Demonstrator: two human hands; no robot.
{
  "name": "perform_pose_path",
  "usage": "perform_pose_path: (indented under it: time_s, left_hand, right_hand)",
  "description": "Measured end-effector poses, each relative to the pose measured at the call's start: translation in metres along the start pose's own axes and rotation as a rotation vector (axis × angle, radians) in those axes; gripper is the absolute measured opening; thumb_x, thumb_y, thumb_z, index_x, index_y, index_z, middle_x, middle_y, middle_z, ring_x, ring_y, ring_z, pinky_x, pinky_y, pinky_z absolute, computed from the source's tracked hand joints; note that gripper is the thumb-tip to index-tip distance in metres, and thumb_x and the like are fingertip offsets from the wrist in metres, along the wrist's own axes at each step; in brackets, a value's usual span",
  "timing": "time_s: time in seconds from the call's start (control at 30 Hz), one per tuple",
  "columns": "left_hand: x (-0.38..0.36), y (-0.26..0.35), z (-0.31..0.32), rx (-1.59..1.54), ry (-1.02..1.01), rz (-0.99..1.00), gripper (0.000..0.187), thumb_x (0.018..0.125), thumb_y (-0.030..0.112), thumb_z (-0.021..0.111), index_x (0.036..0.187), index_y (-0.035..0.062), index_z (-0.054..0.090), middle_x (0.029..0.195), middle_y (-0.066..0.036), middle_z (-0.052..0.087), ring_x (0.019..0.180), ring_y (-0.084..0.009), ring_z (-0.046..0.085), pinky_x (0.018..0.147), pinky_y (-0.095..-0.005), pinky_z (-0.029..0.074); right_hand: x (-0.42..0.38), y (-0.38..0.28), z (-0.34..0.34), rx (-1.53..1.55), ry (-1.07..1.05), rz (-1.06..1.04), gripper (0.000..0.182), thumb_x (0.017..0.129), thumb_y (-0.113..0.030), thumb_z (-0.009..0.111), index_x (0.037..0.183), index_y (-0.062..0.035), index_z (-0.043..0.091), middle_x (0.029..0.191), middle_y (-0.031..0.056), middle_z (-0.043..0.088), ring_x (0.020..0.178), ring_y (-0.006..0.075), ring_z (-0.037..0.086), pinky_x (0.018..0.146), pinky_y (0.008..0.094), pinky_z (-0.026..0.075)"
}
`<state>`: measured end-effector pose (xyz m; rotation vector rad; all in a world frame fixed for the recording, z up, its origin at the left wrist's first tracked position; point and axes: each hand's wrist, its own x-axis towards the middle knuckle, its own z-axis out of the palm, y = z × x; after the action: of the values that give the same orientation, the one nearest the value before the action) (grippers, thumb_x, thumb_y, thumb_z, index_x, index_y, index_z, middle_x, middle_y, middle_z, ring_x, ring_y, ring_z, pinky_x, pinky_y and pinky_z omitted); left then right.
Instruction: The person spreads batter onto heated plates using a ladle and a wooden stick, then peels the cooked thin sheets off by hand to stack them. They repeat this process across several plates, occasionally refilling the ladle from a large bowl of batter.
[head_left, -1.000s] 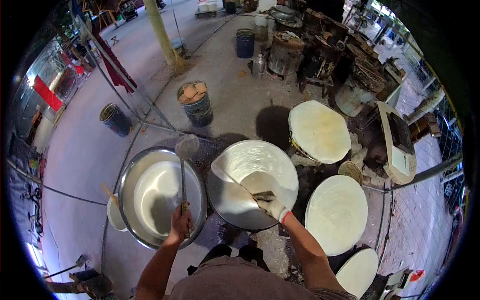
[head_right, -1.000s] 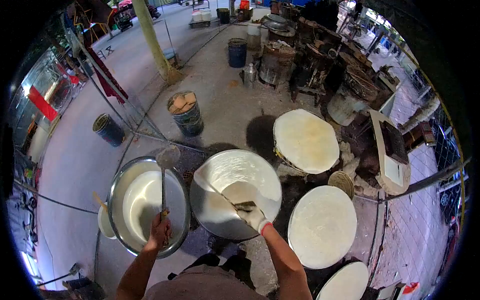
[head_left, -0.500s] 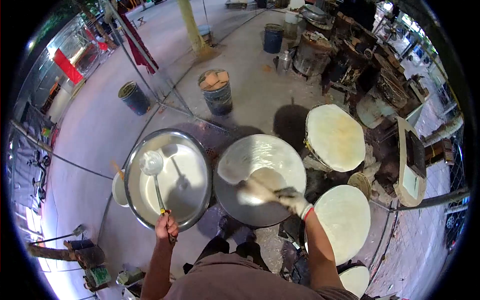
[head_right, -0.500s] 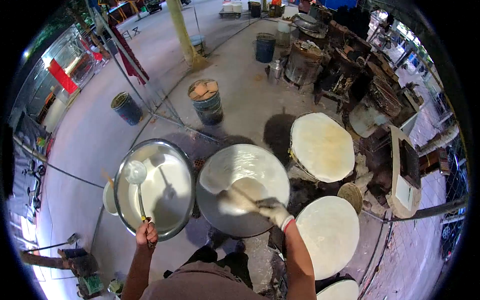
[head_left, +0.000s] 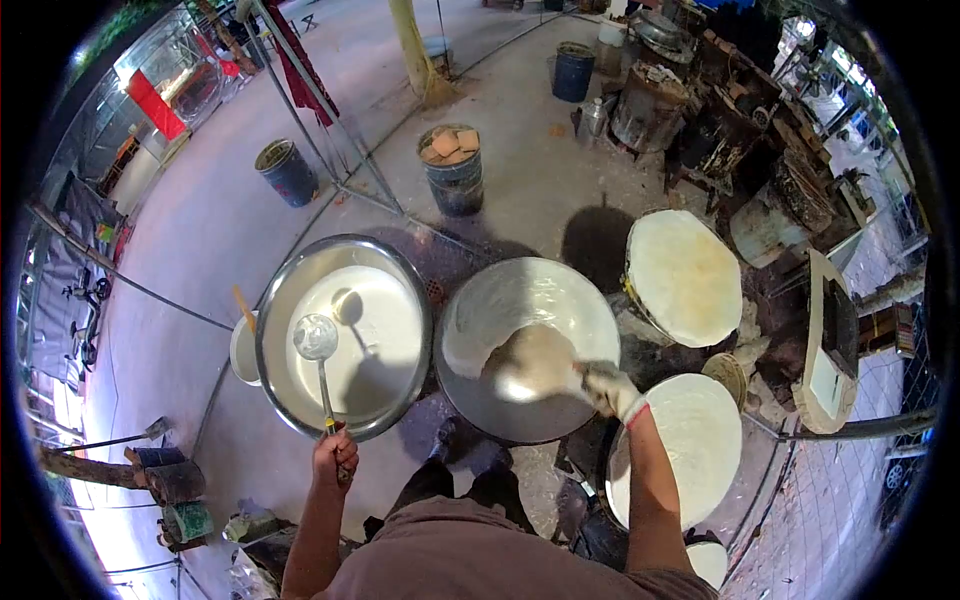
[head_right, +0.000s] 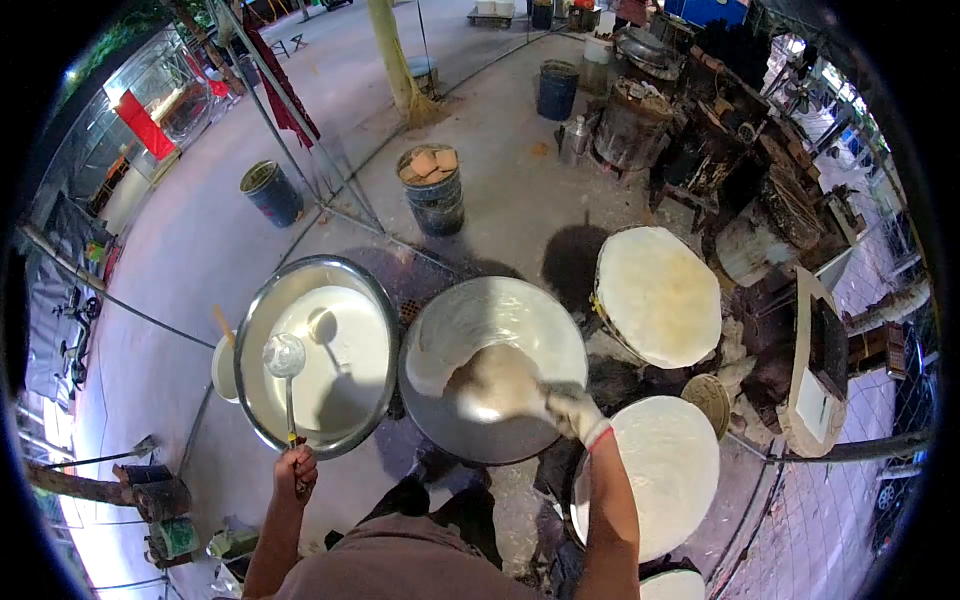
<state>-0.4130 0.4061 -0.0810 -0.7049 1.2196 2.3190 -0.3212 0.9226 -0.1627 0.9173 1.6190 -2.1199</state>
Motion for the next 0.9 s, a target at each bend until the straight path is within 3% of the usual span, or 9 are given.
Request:
perform_pose_path:
  time_s: [0.07, 0.2, 0.3, 0.37, 0.47, 0.5, 0.7, 0.83, 0.9]
  left_hand:
    - [0.000, -0.003, 0.000, 0.003, 0.009, -0.012, 0.018, 0.088, 0.008, 0.050, 0.105, 0.0058, 0.053, 0.062, 0.002, 0.039, 0.044, -0.0065, 0.033, 0.037, -0.0206, 0.029]
    - [-0.007, -0.008, -0.002, -0.029, -0.042, -0.049, 0.018, 0.087, 0.007, 0.050, 0.105, 0.0059, 0.053, 0.062, 0.002, 0.039, 0.043, -0.0069, 0.033, 0.036, -0.0207, 0.029]
    - [-0.011, -0.010, -0.003, -0.063, -0.089, -0.058, 0.018, 0.087, 0.006, 0.050, 0.104, 0.0061, 0.053, 0.063, 0.001, 0.039, 0.043, -0.0070, 0.033, 0.036, -0.0204, 0.028]
    - [-0.014, -0.014, -0.013, -0.076, -0.118, -0.056, 0.018, 0.086, 0.006, 0.050, 0.104, 0.0064, 0.054, 0.063, 0.001, 0.039, 0.043, -0.0069, 0.033, 0.036, -0.0200, 0.028]
    - [-0.019, -0.017, -0.016, -0.068, -0.099, -0.069, 0.017, 0.086, 0.006, 0.050, 0.103, 0.0071, 0.054, 0.063, 0.002, 0.039, 0.043, -0.0067, 0.032, 0.037, -0.0196, 0.028]
    - [-0.022, -0.019, -0.017, -0.079, -0.111, -0.087, 0.018, 0.086, 0.006, 0.051, 0.103, 0.0073, 0.054, 0.063, 0.002, 0.039, 0.044, -0.0065, 0.032, 0.037, -0.0194, 0.027]
    - [-0.034, -0.019, -0.017, -0.105, -0.175, -0.143, 0.015, 0.087, 0.006, 0.050, 0.101, 0.0042, 0.054, 0.064, 0.003, 0.040, 0.045, -0.0053, 0.033, 0.037, -0.0176, 0.028]
    - [-0.040, -0.008, -0.019, -0.037, -0.179, -0.145, 0.015, 0.087, 0.007, 0.051, 0.101, 0.0043, 0.053, 0.064, 0.004, 0.038, 0.045, -0.0046, 0.031, 0.038, -0.0170, 0.026]
    - [-0.032, -0.006, -0.029, -0.044, -0.201, -0.173, 0.015, 0.086, 0.007, 0.051, 0.101, 0.0054, 0.053, 0.064, 0.004, 0.037, 0.046, -0.0048, 0.031, 0.038, -0.0173, 0.025]
  right_hand:
    - [0.023, -0.019, 0.012, 0.182, 0.020, -0.096, 0.027, 0.083, -0.024, 0.065, 0.104, -0.0062, 0.065, 0.068, 0.0012, 0.059, 0.047, 0.0065, 0.046, 0.038, 0.0200, 0.032]
    - [0.039, -0.030, 0.049, -0.394, -0.075, 0.268, 0.031, 0.081, -0.026, 0.067, 0.103, -0.0043, 0.066, 0.066, 0.0013, 0.060, 0.044, 0.0080, 0.044, 0.039, 0.0252, 0.035]
    - [0.026, 0.025, 0.024, -0.423, -0.338, -0.297, 0.032, 0.077, -0.023, 0.071, 0.102, -0.0030, 0.067, 0.085, 0.0054, 0.066, 0.064, 0.0116, 0.057, 0.057, 0.0249, 0.047]
    - [0.012, 0.035, 0.003, -0.260, -0.184, 0.017, 0.034, 0.081, -0.028, 0.066, 0.109, -0.0094, 0.065, 0.075, 0.0038, 0.063, 0.051, 0.0077, 0.047, 0.041, 0.0257, 0.033]
    - [0.006, 0.011, 0.004, 0.228, 0.087, -0.146, 0.036, 0.084, -0.029, 0.062, 0.115, -0.0095, 0.060, 0.061, -0.0024, 0.050, 0.040, 0.0072, 0.039, 0.035, 0.0225, 0.028]
    - [0.021, 0.015, 0.002, 0.164, 0.249, -0.116, 0.028, 0.079, -0.027, 0.070, 0.096, -0.0052, 0.066, 0.062, 0.0018, 0.055, 0.042, 0.0084, 0.044, 0.033, 0.0254, 0.029]
    - [0.014, 0.034, 0.023, -0.263, -0.238, 0.266, 0.027, 0.079, -0.025, 0.070, 0.102, -0.0105, 0.065, 0.063, 0.0012, 0.056, 0.044, 0.0091, 0.043, 0.035, 0.0253, 0.028]
    - [-0.017, 0.021, 0.039, 0.099, 0.222, -0.083, 0.033, 0.083, -0.024, 0.063, 0.114, -0.0141, 0.063, 0.063, -0.0012, 0.052, 0.041, 0.0067, 0.038, 0.035, 0.0225, 0.024]
    - [-0.025, 0.028, 0.038, 0.088, 0.192, -0.060, 0.034, 0.079, -0.026, 0.069, 0.109, -0.0112, 0.065, 0.063, -0.0004, 0.054, 0.043, 0.0079, 0.040, 0.036, 0.0240, 0.030]
